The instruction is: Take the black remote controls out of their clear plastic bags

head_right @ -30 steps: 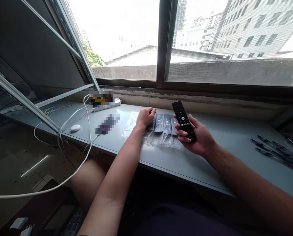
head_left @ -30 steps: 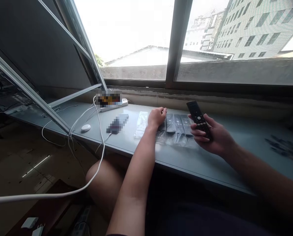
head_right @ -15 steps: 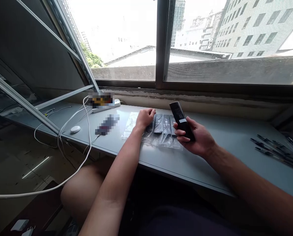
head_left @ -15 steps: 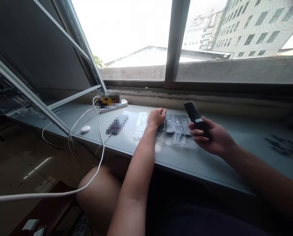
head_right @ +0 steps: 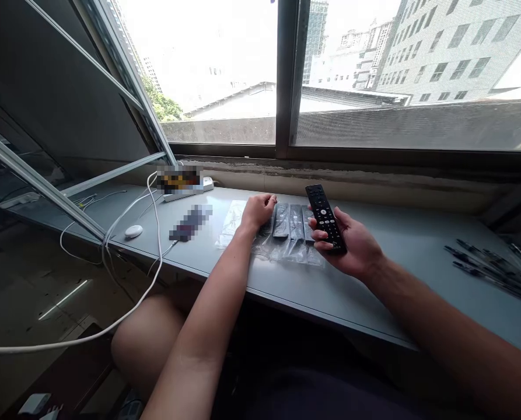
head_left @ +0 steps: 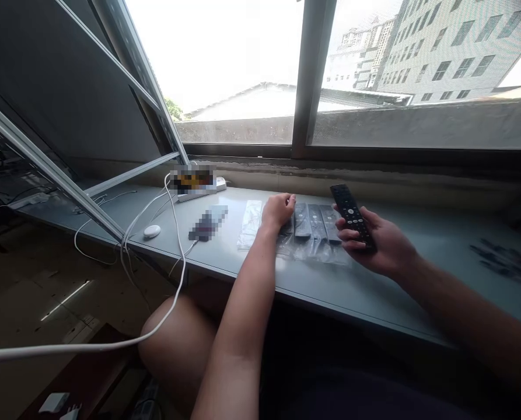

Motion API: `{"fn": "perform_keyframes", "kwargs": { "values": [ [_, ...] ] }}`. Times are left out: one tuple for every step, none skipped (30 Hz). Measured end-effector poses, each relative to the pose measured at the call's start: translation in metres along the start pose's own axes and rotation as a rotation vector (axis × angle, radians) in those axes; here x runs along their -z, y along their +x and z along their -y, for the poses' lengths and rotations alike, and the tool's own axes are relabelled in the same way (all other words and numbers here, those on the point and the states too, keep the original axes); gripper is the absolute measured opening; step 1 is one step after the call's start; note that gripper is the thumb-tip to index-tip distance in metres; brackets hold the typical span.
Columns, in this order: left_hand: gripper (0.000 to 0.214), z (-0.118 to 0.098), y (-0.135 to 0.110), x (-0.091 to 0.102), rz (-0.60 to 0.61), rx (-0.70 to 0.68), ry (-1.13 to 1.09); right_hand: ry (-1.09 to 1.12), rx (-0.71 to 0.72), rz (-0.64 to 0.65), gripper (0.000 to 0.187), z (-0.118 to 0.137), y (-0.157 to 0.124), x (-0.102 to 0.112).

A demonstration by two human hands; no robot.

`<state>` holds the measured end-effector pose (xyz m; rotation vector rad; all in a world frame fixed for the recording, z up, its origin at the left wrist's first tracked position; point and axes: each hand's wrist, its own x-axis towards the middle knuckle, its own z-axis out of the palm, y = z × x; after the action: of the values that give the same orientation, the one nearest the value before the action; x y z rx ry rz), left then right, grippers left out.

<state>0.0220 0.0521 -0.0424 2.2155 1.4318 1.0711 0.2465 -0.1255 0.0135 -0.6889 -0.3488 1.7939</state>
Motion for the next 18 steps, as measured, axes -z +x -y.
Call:
{"fn": "perform_keyframes", "kwargs": {
  "values": [
    [0.041, -0.0002, -0.0001, 0.0001, 0.003, 0.002, 0.001, 0.008, -0.008, 0.018, 0.042, 0.0000, 0.0001, 0.0009],
    [0.041, -0.0005, -0.0002, 0.0004, 0.003, 0.004, 0.003, 0.016, -0.018, 0.029, 0.042, 0.0000, 0.0002, 0.0017],
    [0.042, -0.0009, -0.0002, 0.0007, 0.003, 0.003, 0.005, 0.022, -0.028, 0.034, 0.041, 0.0000, 0.0004, 0.0023],
    [0.042, -0.0012, -0.0003, 0.0010, 0.003, 0.003, 0.007, 0.024, -0.036, 0.033, 0.041, -0.0001, 0.0006, 0.0028],
    [0.042, -0.0015, -0.0004, 0.0013, 0.003, 0.003, 0.009, 0.024, -0.041, 0.031, 0.040, -0.0001, 0.0007, 0.0030],
    [0.042, -0.0018, -0.0005, 0.0016, 0.004, 0.004, 0.011, 0.021, -0.043, 0.026, 0.038, -0.0002, 0.0008, 0.0031],
    [0.042, -0.0021, -0.0006, 0.0019, 0.004, 0.005, 0.012, 0.014, -0.040, 0.019, 0.037, -0.0002, 0.0008, 0.0029],
    [0.041, -0.0024, -0.0008, 0.0022, 0.005, 0.007, 0.010, 0.001, -0.036, 0.011, 0.035, -0.0002, 0.0008, 0.0027],
    [0.041, -0.0027, -0.0010, 0.0025, 0.006, 0.009, 0.006, -0.017, -0.030, 0.001, 0.033, -0.0002, 0.0006, 0.0024],
    [0.041, -0.0030, -0.0012, 0.0028, 0.007, 0.011, 0.001, -0.039, -0.023, -0.012, 0.031, 0.0000, 0.0005, 0.0021],
    [0.040, -0.0033, -0.0015, 0.0031, 0.008, 0.013, -0.004, -0.061, -0.019, -0.029, 0.030, 0.0003, 0.0004, 0.0021],
    [0.040, -0.0036, -0.0017, 0.0034, 0.010, 0.015, -0.009, -0.082, -0.014, -0.049, 0.028, 0.0007, 0.0005, 0.0024],
    [0.040, -0.0039, -0.0020, 0.0036, 0.012, 0.017, -0.010, -0.100, -0.009, -0.067, 0.027, 0.0011, 0.0009, 0.0031],
    [0.040, -0.0041, -0.0021, 0.0037, 0.014, 0.019, -0.009, -0.115, -0.002, -0.077, 0.027, 0.0015, 0.0014, 0.0041],
    [0.040, -0.0042, -0.0022, 0.0038, 0.015, 0.019, -0.006, -0.131, 0.009, -0.075, 0.027, 0.0018, 0.0020, 0.0053],
    [0.041, -0.0042, -0.0022, 0.0038, 0.015, 0.020, -0.001, -0.148, 0.021, -0.058, 0.027, 0.0019, 0.0026, 0.0066],
    [0.041, -0.0042, -0.0022, 0.0038, 0.017, 0.018, 0.004, -0.167, 0.033, -0.031, 0.026, 0.0018, 0.0031, 0.0077],
    [0.041, -0.0041, -0.0022, 0.0037, 0.017, 0.017, 0.008, -0.181, 0.043, -0.003, 0.024, 0.0014, 0.0033, 0.0082]
  ]
}}
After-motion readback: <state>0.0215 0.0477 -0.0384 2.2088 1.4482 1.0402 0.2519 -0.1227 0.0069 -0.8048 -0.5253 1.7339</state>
